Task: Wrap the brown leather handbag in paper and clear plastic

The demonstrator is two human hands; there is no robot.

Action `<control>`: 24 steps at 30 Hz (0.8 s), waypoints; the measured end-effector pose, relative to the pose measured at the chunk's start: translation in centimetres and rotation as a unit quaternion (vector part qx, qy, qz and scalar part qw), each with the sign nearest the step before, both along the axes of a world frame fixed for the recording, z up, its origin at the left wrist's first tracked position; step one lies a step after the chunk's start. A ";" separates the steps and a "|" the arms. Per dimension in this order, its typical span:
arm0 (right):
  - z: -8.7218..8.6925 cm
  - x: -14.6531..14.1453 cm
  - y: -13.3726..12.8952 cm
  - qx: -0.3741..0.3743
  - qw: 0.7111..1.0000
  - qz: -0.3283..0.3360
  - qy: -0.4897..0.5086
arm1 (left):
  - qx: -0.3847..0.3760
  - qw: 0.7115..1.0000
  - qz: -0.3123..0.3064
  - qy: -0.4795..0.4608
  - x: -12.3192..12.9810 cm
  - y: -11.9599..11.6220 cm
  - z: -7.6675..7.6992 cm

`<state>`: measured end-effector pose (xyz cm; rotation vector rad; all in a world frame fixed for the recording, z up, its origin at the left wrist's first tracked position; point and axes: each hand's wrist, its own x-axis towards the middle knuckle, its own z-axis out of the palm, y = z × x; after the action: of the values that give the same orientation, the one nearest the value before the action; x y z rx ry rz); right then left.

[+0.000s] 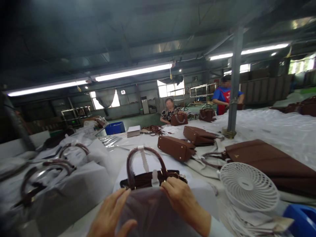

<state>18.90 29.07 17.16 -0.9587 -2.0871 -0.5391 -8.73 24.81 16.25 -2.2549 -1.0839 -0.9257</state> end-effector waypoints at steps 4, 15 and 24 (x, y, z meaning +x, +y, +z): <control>0.1 0.0 0.0 -0.009 1.000 0.016 -0.004 | -0.161 0.984 -0.026 -0.076 2.9 1.4 1.5; -0.1 0.5 -1.4 -0.024 0.994 0.099 -0.047 | -0.449 0.879 -0.150 0.062 4.8 8.1 7.0; 0.6 -0.2 -4.0 -0.010 0.986 0.117 -0.116 | -0.313 0.885 -0.077 0.336 7.2 8.0 4.8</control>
<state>18.72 25.09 17.77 -0.6739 -2.3782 -0.5266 -1.58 32.84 21.00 -2.8636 -0.9487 0.2535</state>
